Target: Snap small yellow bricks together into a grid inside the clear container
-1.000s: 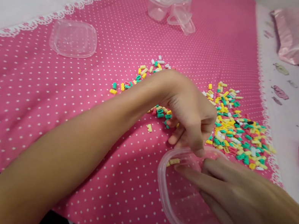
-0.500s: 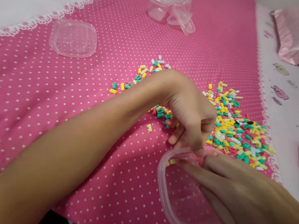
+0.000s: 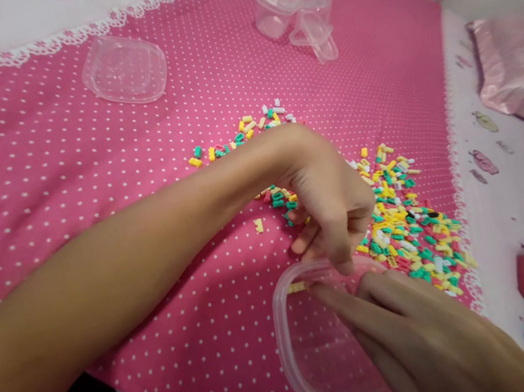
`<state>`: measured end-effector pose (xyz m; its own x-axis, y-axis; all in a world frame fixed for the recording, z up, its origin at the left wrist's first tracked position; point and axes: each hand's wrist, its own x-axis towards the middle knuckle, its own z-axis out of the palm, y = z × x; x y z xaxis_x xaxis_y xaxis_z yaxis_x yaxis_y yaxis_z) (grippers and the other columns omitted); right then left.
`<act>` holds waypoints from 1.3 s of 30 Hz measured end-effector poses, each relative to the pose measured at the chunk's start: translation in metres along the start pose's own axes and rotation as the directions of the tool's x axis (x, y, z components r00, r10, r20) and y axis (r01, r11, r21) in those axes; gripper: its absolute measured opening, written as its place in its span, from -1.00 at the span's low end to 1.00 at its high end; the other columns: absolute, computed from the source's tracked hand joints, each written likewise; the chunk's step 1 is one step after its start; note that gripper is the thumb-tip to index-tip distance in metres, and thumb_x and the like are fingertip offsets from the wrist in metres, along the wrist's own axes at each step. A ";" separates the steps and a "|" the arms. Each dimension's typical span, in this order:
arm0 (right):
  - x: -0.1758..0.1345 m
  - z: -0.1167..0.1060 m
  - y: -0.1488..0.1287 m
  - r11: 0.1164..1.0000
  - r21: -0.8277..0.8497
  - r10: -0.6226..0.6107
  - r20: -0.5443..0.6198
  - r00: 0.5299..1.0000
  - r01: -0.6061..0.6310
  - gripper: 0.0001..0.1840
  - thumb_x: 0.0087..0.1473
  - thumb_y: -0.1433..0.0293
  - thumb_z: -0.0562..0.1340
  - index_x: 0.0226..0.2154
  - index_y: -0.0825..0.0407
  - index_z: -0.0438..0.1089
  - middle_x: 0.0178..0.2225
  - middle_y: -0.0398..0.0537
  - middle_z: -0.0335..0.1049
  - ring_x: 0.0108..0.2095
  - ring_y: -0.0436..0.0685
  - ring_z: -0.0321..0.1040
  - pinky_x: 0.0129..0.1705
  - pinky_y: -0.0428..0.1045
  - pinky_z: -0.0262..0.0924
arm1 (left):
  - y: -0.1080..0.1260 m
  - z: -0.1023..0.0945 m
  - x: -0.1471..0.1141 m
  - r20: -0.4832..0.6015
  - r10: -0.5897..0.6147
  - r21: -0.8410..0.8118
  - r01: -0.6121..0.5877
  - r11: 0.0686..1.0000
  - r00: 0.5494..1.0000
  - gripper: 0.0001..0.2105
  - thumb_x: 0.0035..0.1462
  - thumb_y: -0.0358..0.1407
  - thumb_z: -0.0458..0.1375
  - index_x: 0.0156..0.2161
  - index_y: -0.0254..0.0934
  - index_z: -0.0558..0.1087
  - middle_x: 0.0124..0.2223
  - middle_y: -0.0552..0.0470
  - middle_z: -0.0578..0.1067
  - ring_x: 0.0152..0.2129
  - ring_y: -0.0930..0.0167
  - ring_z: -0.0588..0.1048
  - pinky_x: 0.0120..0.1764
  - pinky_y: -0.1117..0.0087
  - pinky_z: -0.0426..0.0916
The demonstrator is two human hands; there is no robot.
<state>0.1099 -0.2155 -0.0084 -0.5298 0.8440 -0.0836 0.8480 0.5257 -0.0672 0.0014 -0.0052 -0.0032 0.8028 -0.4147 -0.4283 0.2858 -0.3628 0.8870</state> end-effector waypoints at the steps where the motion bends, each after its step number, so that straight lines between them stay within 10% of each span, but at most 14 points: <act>1: -0.001 -0.005 0.000 1.000 0.030 0.000 0.020 1.000 0.000 -0.43 0.23 0.50 0.07 0.27 -0.06 0.26 -0.37 -0.06 0.46 -0.47 0.12 0.44 -0.48 -0.02 0.40 | -0.001 0.000 0.000 0.008 0.011 0.017 -0.011 1.000 1.000 -0.74 -0.31 -0.34 0.50 -0.65 -0.28 0.47 -0.58 0.06 0.56 -0.56 0.37 0.56 -0.56 0.51 0.22; 7: -0.014 -0.047 0.018 0.944 0.219 0.276 -0.125 0.953 -0.245 -0.60 0.29 0.45 0.08 0.08 -0.18 0.43 -0.27 -0.11 0.57 -0.29 0.08 0.54 -0.34 -0.07 0.43 | -0.004 0.000 -0.005 0.001 0.019 -0.052 -0.019 0.998 1.000 -0.79 -0.04 -0.25 0.38 -0.53 -0.26 0.45 -0.56 0.04 0.55 -0.57 0.39 0.54 -0.59 0.52 0.23; 14: -0.020 -0.003 0.104 0.586 0.523 0.810 -0.362 0.461 -0.619 -0.75 0.19 0.33 0.18 -0.21 0.02 0.56 -0.19 0.04 0.59 -0.18 0.21 0.50 -0.06 0.13 0.33 | -0.011 -0.003 -0.008 0.034 -0.039 -0.126 0.043 0.991 0.999 -0.72 -0.03 -0.09 0.42 -0.43 -0.25 0.50 -0.51 0.05 0.56 -0.55 0.42 0.51 -0.42 0.43 0.41; 19: -0.004 0.028 0.129 0.605 0.567 0.790 -0.335 0.514 -0.559 -0.75 0.20 0.35 0.18 -0.21 0.03 0.58 -0.16 0.06 0.56 -0.13 0.17 0.47 0.00 0.09 0.29 | -0.008 -0.002 -0.006 0.001 -0.067 -0.154 0.066 0.986 0.998 -0.70 -0.07 -0.10 0.45 -0.41 -0.26 0.50 -0.53 0.09 0.53 -0.57 0.45 0.49 -0.40 0.45 0.41; 39: 0.007 0.032 0.113 0.636 0.488 0.762 -0.275 0.587 -0.598 -0.68 0.12 0.52 0.21 -0.13 -0.06 0.58 -0.26 -0.05 0.47 -0.21 0.15 0.39 -0.06 0.10 0.20 | -0.006 -0.003 0.003 -0.045 -0.051 -0.150 0.044 0.988 0.998 -0.65 -0.04 -0.05 0.43 -0.40 -0.25 0.44 -0.55 0.15 0.49 -0.62 0.50 0.47 -0.50 0.52 0.33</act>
<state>0.2015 -0.1532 -0.0485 0.3384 0.9250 0.1726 0.8500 -0.2218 -0.4778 0.0038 -0.0019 -0.0091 0.8099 -0.3574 -0.4651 0.3961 -0.2517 0.8831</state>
